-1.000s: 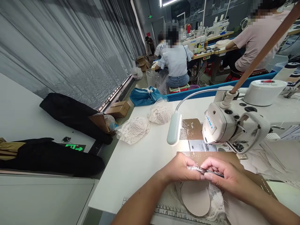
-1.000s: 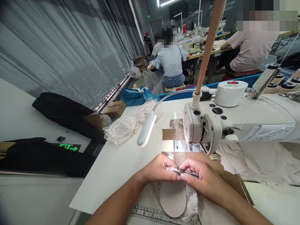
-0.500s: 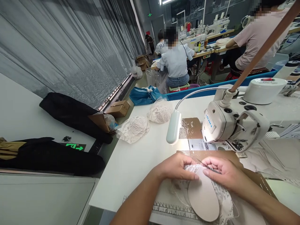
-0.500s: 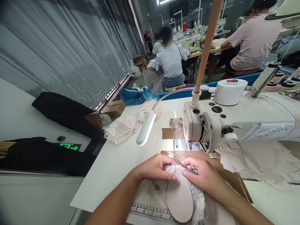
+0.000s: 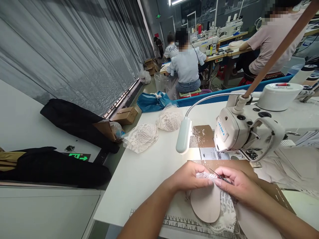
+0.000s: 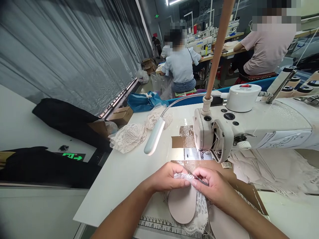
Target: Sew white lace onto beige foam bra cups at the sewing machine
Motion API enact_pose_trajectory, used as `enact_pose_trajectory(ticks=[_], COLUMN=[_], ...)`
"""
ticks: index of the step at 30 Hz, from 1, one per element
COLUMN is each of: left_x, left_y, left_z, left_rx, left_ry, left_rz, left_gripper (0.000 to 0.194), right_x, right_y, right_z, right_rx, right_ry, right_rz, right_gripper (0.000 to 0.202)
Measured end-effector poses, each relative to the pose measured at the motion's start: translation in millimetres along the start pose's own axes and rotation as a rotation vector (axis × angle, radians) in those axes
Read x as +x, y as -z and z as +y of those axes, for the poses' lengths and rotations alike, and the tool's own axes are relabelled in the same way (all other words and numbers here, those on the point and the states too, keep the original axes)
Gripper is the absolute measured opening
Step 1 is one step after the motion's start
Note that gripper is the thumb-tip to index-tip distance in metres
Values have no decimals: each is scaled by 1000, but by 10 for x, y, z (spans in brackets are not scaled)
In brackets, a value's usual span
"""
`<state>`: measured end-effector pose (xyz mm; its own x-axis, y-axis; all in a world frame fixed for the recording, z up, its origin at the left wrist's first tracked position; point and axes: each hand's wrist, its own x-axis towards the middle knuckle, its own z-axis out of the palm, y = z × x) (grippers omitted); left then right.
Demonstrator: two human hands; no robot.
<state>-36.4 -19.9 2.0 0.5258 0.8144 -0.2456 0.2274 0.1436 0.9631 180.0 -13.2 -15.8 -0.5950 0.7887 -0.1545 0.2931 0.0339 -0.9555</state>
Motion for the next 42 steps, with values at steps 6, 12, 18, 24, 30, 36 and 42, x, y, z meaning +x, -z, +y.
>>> enact_pose_trajectory(ticks=[6, 12, 18, 24, 30, 36, 42], left_x=[-6, -26, -23, -37, -22, -16, -9], left_y=[-6, 6, 5, 11, -2, -31, -44], left_z=[-2, 17, 66, 111, 79, 80, 61], left_rx=[-180, -289, -228, -183, -187, -178, -178], left_ry=[47, 79, 100, 115, 135, 155, 170], left_rz=[-3, 11, -19, -69, -19, -65, -64], left_gripper=[28, 35, 37, 41, 43, 44, 39], right_x=[-88, -94, -67, -57, -63, -51, 1], right_y=[134, 191, 105, 74, 135, 80, 52], right_z=[58, 138, -113, -80, -18, -113, -109], right_rx=[89, 26, 75, -4, 44, -37, -72], right_ry=[-91, -51, -40, -27, -23, -6, -11], right_rz=[49, -24, -105, -40, -93, -110, -16], right_gripper=[51, 45, 34, 35, 33, 25, 32])
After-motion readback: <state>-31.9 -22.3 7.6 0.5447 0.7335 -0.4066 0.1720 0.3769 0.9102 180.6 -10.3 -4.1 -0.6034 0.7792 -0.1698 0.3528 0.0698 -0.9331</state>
